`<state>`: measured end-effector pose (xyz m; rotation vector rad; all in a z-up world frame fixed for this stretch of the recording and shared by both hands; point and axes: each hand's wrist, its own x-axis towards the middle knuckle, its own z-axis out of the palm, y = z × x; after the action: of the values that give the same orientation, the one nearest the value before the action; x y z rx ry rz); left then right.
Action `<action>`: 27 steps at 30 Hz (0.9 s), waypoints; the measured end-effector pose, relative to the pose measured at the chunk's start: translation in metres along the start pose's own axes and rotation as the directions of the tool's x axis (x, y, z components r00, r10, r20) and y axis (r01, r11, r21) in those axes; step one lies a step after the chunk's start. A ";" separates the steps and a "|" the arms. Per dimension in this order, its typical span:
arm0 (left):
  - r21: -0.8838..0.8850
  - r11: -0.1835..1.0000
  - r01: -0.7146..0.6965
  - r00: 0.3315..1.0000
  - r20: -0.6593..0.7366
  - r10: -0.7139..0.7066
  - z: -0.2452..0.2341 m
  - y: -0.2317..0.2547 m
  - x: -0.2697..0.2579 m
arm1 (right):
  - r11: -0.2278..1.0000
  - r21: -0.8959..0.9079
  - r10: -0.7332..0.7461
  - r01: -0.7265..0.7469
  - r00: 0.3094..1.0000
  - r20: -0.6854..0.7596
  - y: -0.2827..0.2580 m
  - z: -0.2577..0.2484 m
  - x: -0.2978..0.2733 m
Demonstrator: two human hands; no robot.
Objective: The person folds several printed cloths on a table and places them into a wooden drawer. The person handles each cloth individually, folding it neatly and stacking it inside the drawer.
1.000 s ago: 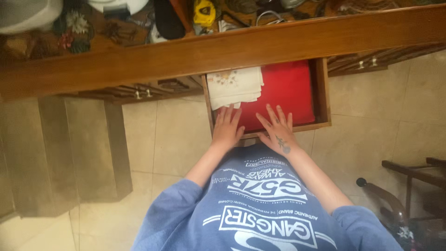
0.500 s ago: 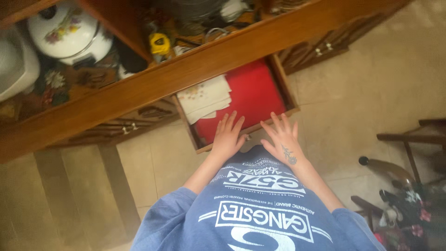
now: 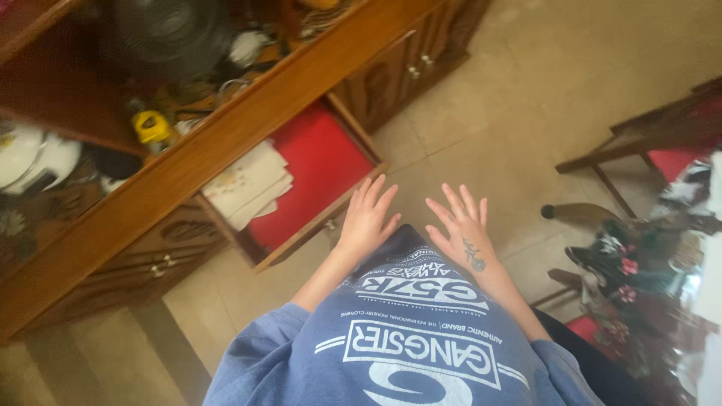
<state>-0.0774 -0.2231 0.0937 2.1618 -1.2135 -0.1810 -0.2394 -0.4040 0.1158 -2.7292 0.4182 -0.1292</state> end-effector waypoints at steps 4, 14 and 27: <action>-0.014 0.999 -0.031 0.997 0.064 0.032 0.032 0.039 0.018 | 0.998 0.004 0.057 -0.057 0.997 -0.051 0.043 -0.018 -0.030; -0.066 0.975 -0.210 0.954 0.203 0.219 0.107 0.121 0.059 | 0.960 0.039 0.279 -0.277 0.948 -0.153 0.115 -0.058 -0.108; -0.202 0.857 -0.474 0.761 0.396 0.514 0.185 0.196 0.133 | 0.793 0.156 0.607 -0.589 0.739 -0.293 0.166 -0.064 -0.182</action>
<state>-0.2190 -0.4876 0.0895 1.6850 -1.9549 -0.5013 -0.4669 -0.5177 0.1063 -2.3708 1.3473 -0.4149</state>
